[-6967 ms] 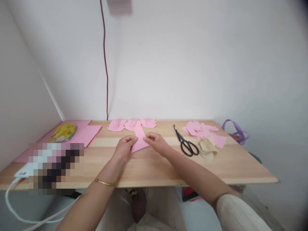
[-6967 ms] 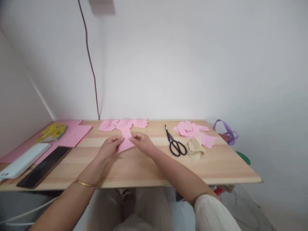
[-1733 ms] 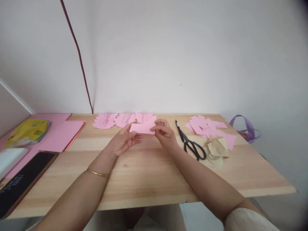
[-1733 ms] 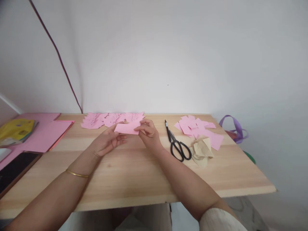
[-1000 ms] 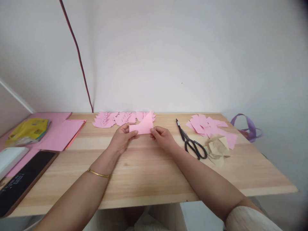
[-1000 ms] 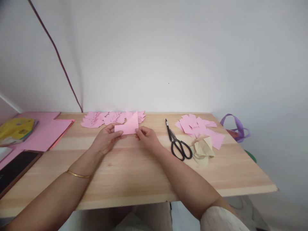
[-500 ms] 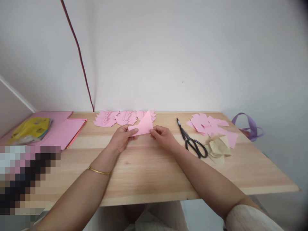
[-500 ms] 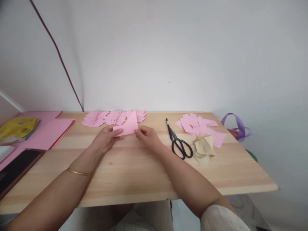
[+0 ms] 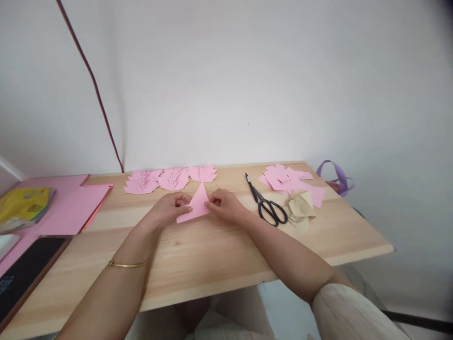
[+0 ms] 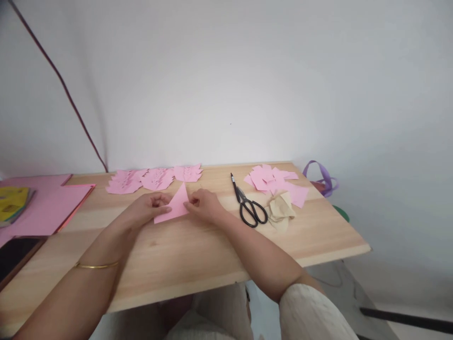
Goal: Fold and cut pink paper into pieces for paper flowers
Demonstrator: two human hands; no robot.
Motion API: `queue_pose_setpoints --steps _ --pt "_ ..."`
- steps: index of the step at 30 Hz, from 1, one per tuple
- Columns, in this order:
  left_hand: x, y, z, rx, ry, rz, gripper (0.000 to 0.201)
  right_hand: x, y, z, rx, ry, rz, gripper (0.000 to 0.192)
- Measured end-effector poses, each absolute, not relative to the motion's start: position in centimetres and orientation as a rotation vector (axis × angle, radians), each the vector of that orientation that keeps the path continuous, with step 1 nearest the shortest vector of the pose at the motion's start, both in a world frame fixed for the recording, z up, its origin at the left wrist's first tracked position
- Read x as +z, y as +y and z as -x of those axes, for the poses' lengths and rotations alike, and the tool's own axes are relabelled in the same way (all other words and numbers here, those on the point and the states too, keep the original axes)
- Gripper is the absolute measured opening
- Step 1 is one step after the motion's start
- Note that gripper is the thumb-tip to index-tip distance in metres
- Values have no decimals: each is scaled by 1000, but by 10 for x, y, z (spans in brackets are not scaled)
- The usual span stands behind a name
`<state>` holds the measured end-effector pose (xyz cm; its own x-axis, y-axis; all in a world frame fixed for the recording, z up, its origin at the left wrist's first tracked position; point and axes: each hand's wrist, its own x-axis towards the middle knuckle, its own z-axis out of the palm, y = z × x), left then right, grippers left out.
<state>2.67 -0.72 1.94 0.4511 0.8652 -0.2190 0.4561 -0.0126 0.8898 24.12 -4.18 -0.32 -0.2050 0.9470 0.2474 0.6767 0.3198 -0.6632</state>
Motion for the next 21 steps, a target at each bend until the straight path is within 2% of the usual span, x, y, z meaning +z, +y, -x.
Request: queue_pose_setpoints --steps 5,9,15,18,21 --pt "13 -7 -25 395 1217 -1964 26 -3 -37 -249 351 -1861 1501 14" --pt "13 -6 -24 377 1221 -2063 27 15 -45 -263 279 -1842 1608 14" --pt "9 -3 -22 496 1319 -2124 29 42 -99 -303 23 -1873 2065 16" --pt "8 -2 -24 600 1374 -2146 26 36 -128 -324 -97 -1782 2389 20" --pt "10 -5 -28 717 1377 -2176 27 21 -145 -334 -49 -1805 2531 20"
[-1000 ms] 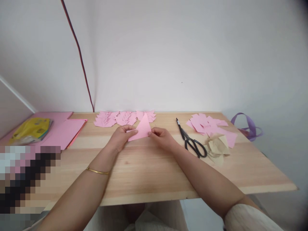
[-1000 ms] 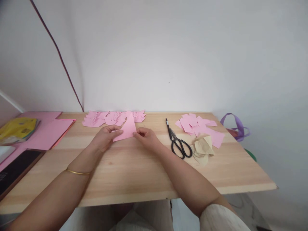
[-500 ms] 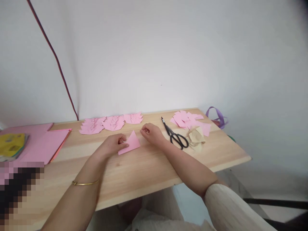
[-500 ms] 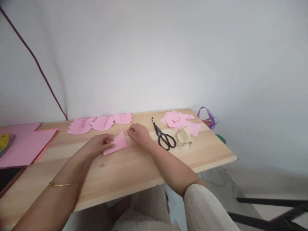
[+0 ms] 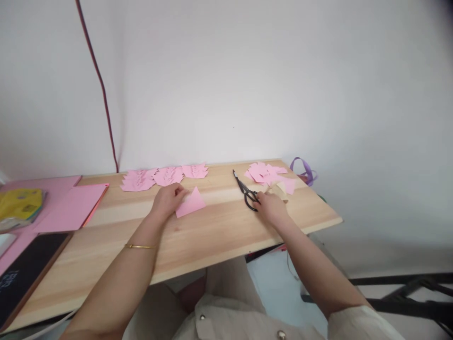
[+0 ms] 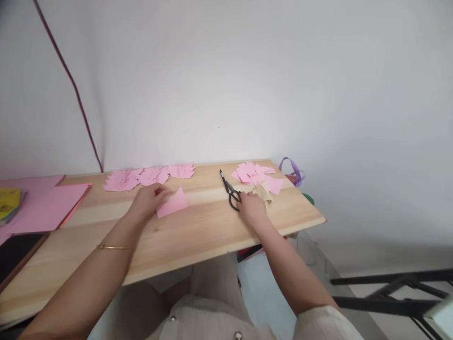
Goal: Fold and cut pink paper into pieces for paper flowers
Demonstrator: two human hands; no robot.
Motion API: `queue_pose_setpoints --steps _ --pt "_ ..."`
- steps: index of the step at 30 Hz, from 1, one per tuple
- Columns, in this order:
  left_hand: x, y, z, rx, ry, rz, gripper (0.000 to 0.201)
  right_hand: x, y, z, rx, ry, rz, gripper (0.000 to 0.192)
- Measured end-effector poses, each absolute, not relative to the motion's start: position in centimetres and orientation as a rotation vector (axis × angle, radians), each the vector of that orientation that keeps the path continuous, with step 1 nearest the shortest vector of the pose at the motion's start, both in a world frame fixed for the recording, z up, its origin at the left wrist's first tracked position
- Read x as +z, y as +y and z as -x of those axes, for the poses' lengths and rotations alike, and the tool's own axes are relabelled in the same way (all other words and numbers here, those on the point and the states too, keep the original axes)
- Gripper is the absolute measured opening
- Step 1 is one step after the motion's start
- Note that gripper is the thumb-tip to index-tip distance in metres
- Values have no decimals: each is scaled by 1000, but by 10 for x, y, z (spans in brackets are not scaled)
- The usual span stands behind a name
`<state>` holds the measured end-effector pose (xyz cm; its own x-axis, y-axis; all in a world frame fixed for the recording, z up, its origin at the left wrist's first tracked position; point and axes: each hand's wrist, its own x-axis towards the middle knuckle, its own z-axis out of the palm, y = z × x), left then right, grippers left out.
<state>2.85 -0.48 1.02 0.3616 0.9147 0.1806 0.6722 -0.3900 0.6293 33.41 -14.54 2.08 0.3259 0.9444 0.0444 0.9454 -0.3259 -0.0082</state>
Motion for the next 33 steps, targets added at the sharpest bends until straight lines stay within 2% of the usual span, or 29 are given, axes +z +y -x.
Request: queue_pose_setpoints --steps 5,9,14,19,22,28,33 --pt "11 -15 -37 814 1270 -2316 27 4 -148 -336 -77 -1831 2396 16" --pt "13 -24 -40 858 1242 -2346 28 8 -151 -336 44 -1746 2386 14" --pt "28 -47 -57 893 1086 -2253 30 14 -176 -319 50 -1603 2106 14" --pt "36 -100 -103 528 693 -1930 34 17 -195 -273 85 -1554 1775 14" --pt "29 -126 -119 576 731 -1652 40 20 -199 -251 187 -1552 1623 19" --pt "22 -144 -100 745 774 -1478 38 21 -203 -244 443 -1568 1480 27" --pt "35 -155 -68 724 755 -1339 39 20 -201 -259 291 -1684 1485 24"
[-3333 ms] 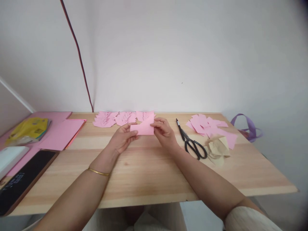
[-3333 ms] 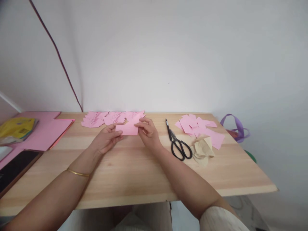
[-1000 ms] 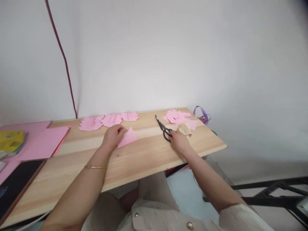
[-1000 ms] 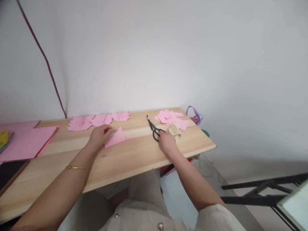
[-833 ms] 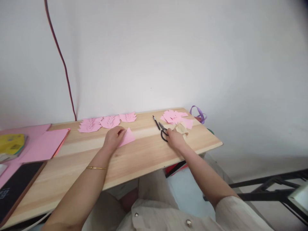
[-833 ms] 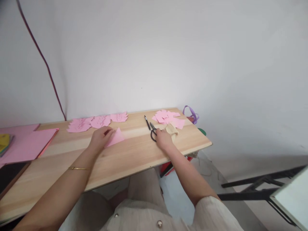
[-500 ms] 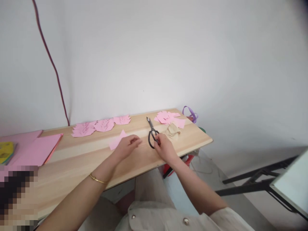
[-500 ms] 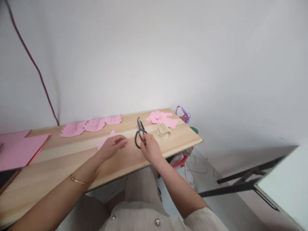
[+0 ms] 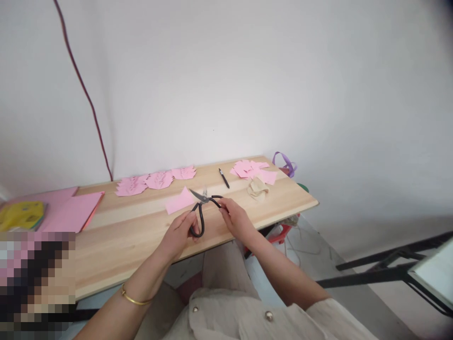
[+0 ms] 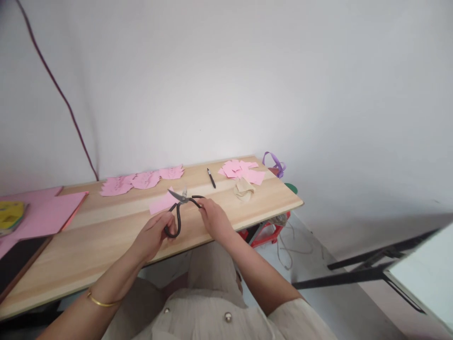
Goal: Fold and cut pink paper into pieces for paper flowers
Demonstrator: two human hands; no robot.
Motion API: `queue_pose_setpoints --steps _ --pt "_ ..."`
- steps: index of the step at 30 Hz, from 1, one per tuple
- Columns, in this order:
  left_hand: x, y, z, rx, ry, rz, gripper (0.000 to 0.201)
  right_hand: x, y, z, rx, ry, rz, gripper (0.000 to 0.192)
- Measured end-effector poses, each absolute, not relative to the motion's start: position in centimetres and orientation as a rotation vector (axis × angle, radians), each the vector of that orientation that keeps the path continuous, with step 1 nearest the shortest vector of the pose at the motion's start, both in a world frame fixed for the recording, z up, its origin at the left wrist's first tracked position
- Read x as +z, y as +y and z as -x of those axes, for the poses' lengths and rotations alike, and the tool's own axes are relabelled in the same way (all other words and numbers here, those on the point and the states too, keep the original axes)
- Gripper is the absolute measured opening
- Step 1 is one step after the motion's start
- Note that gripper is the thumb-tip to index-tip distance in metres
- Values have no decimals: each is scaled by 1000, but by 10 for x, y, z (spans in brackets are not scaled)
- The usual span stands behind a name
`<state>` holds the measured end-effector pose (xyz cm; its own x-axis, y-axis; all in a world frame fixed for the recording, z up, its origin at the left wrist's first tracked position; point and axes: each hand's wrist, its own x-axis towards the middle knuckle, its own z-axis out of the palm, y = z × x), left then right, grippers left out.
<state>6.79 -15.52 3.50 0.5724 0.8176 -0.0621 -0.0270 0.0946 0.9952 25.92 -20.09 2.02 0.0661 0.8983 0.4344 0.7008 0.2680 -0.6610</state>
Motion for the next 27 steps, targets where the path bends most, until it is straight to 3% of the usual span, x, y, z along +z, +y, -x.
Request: queue_pose_setpoints --steps 4,8,14,16,22,27 --pt "45 -167 -56 651 626 -1133 36 21 -195 -267 106 -1771 1426 22" --pt "45 -176 -68 779 632 -1050 32 30 -196 -256 -64 -1514 1457 20" --pt "27 -180 -95 853 751 -1280 34 36 -202 -238 782 -1644 1339 30" --pt "21 -179 -98 781 759 -1418 35 32 -203 -236 918 -1588 1329 27" --pt "18 -173 -93 554 754 -1677 35 19 -203 -231 1157 -1250 1311 27" --pt "35 -137 -75 499 814 -2051 29 26 -199 -246 904 -1275 1384 28"
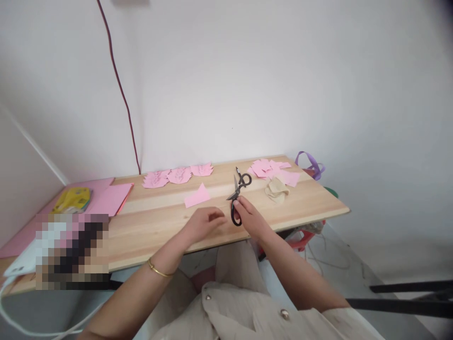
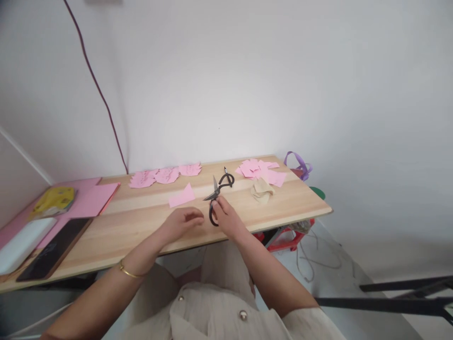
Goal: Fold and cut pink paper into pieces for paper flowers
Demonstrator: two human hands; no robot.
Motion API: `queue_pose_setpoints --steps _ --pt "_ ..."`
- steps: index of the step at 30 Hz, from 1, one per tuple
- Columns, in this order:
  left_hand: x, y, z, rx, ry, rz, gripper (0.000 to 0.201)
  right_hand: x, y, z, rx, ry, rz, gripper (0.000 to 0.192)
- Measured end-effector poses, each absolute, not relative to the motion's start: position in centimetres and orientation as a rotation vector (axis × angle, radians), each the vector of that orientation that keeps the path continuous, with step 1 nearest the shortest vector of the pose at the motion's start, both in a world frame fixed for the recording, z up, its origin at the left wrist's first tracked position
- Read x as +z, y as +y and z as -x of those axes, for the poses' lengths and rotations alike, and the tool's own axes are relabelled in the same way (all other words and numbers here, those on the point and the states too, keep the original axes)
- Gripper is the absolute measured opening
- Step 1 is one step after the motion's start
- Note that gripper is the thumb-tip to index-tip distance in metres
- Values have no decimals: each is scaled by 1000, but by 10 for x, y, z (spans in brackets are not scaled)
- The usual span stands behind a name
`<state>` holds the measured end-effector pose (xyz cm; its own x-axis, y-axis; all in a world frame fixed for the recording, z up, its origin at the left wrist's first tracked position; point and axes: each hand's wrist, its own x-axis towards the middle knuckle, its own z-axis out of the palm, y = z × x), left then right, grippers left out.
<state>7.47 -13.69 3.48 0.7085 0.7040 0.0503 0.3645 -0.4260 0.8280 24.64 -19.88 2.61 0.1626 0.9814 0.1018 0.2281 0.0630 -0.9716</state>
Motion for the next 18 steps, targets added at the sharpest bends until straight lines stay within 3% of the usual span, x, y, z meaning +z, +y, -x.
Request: queue_pose_setpoints --steps 4,8,13,18 --pt "38 -79 -52 649 1159 -2405 30 29 -199 -264 703 -1509 1491 30" --pt "31 -40 -42 374 1310 -2501 32 19 -204 -270 514 -1681 1567 30" --pt "27 -41 -45 211 1293 -2525 10 4 -210 -275 333 -1800 1671 24" --pt "33 -59 -39 124 1228 -2411 12 -1 -211 -285 235 -1818 1772 18"
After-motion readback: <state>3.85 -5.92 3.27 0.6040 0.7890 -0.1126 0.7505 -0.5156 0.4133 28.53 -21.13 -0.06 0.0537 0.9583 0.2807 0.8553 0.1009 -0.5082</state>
